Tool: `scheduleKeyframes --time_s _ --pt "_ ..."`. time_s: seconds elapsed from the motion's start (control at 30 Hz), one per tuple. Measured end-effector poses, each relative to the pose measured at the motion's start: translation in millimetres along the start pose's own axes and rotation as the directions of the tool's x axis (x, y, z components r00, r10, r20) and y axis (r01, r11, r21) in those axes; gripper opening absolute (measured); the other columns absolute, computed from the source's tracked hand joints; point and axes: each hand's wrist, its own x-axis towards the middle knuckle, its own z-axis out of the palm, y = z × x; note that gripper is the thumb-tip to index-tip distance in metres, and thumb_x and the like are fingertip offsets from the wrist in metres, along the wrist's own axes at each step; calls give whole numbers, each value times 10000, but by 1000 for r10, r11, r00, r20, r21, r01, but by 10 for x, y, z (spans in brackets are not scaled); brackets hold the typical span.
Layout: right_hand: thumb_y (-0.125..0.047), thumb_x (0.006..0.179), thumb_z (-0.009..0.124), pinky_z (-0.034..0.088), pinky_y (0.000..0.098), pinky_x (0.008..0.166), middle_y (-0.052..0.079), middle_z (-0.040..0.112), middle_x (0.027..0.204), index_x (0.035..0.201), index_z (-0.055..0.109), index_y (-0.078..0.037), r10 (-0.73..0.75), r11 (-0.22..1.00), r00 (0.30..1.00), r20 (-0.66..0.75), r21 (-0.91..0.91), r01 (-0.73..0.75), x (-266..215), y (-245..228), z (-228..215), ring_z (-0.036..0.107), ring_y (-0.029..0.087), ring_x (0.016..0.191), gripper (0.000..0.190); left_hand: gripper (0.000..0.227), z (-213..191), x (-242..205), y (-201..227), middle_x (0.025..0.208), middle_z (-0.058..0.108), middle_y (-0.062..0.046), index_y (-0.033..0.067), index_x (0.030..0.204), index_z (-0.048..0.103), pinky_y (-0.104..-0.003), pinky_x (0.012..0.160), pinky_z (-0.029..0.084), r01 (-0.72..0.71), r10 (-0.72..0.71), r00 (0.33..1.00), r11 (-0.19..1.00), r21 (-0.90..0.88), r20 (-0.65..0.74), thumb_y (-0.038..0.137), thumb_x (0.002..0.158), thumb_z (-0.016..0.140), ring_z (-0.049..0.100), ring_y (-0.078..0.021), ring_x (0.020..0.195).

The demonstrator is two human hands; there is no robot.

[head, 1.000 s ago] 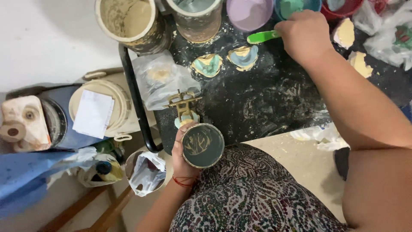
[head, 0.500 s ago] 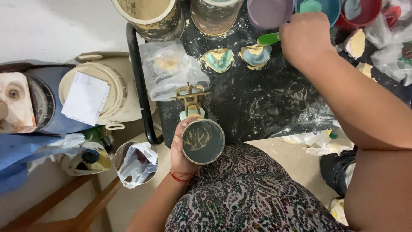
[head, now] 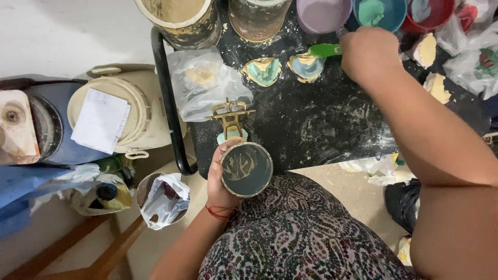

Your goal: The person scoops a yellowish paste from a metal can using a green spatula and applies it to small, light-blue ceramic pieces arranged on a black table. The person also handles a brass-colored metal fixture, placing it onto one of the ceramic pieces.

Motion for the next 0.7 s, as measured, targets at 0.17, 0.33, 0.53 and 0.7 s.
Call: scheduleKeyframes --time_s 0.17,0.33,0.53,0.7 --pt "-120 842 633 571 493 510 111 721 837 986 759 -148 7 995 999 -32 97 -4 -80 -39 58 718 394 735 193 721 31 1 16 1318 592 -169 -14 1319 564 -489 1050 510 0 0 1000 1000 -2 4 590 954 714 606 -302 1199" --pt "-41 790 582 467 513 474 128 680 781 926 723 -135 37 954 998 -45 297 -22 30 -36 403 656 428 707 217 729 5 -11 2 1306 586 -160 -12 1320 566 -484 1025 523 14 -14 1000 1000 27 -1 602 951 700 614 -302 1189" --pt "-206 965 521 491 601 573 221 731 882 959 747 -126 47 907 995 -90 422 -4 78 -113 452 664 531 785 240 752 -41 -42 -8 1353 588 -169 -13 1323 567 -475 1068 499 20 -21 999 1000 -5 -33 600 922 738 604 -293 1230" --pt "-229 1105 518 476 553 737 217 749 1063 1168 773 -43 91 671 996 -10 740 -54 61 -119 333 662 436 936 322 782 2 -48 43 1352 596 -171 -19 1313 575 -487 1037 522 12 -11 999 999 30 -32 637 914 722 617 -307 1216"
